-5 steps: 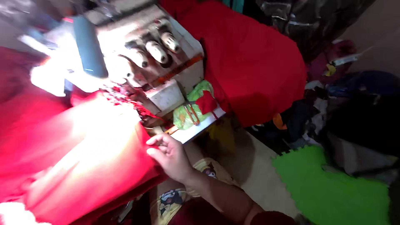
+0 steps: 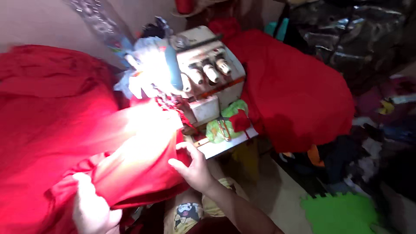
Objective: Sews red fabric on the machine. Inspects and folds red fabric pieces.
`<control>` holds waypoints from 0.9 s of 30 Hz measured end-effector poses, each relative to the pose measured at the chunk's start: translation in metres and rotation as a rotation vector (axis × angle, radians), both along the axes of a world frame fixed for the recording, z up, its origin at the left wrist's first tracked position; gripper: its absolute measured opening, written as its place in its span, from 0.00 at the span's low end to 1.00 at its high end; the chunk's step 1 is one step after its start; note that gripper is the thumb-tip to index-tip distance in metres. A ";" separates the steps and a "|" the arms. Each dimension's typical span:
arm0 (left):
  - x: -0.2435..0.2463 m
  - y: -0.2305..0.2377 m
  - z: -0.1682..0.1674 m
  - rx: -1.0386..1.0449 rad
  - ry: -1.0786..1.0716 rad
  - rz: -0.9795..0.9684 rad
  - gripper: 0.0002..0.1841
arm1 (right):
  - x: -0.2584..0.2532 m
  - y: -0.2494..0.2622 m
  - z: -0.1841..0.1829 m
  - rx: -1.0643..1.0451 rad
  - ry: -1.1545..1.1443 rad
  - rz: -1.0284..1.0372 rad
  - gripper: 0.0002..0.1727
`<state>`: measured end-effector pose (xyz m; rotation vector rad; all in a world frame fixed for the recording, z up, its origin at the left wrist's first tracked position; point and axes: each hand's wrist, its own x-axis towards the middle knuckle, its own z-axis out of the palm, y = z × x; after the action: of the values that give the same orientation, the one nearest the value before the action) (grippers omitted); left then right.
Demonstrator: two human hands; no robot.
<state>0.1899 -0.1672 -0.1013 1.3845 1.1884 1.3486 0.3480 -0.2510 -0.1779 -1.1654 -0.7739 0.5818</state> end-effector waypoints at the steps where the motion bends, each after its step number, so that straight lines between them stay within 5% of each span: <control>1: 0.008 -0.005 0.007 -0.010 -0.008 0.023 0.18 | -0.003 0.004 -0.001 -0.012 -0.012 -0.016 0.21; 8: 0.009 -0.011 0.016 -0.028 0.050 0.021 0.22 | -0.004 0.016 -0.008 -0.032 -0.103 -0.150 0.17; 10: 0.008 -0.012 0.015 -0.019 0.060 0.020 0.22 | 0.006 0.014 0.002 0.043 0.218 0.033 0.04; 13: 0.006 -0.013 0.016 0.010 0.101 0.020 0.21 | 0.026 0.004 0.014 0.156 0.916 0.437 0.14; 14: 0.006 -0.013 0.016 0.011 0.102 0.012 0.22 | 0.030 0.003 0.014 0.145 0.959 0.471 0.16; 18: 0.007 -0.012 0.012 -0.010 0.036 -0.027 0.22 | 0.040 0.003 0.021 -0.002 0.667 0.457 0.15; 23: 0.003 -0.010 0.009 0.010 0.009 -0.065 0.19 | 0.041 0.010 0.025 0.037 0.662 0.505 0.13; 27: 0.000 -0.008 0.005 0.017 -0.013 -0.087 0.19 | 0.038 0.001 0.024 -0.041 0.331 0.418 0.07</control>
<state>0.1902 -0.1749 -0.0967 1.4206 1.0981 1.3074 0.3863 -0.2499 -0.1541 -0.9131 -0.7224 1.1130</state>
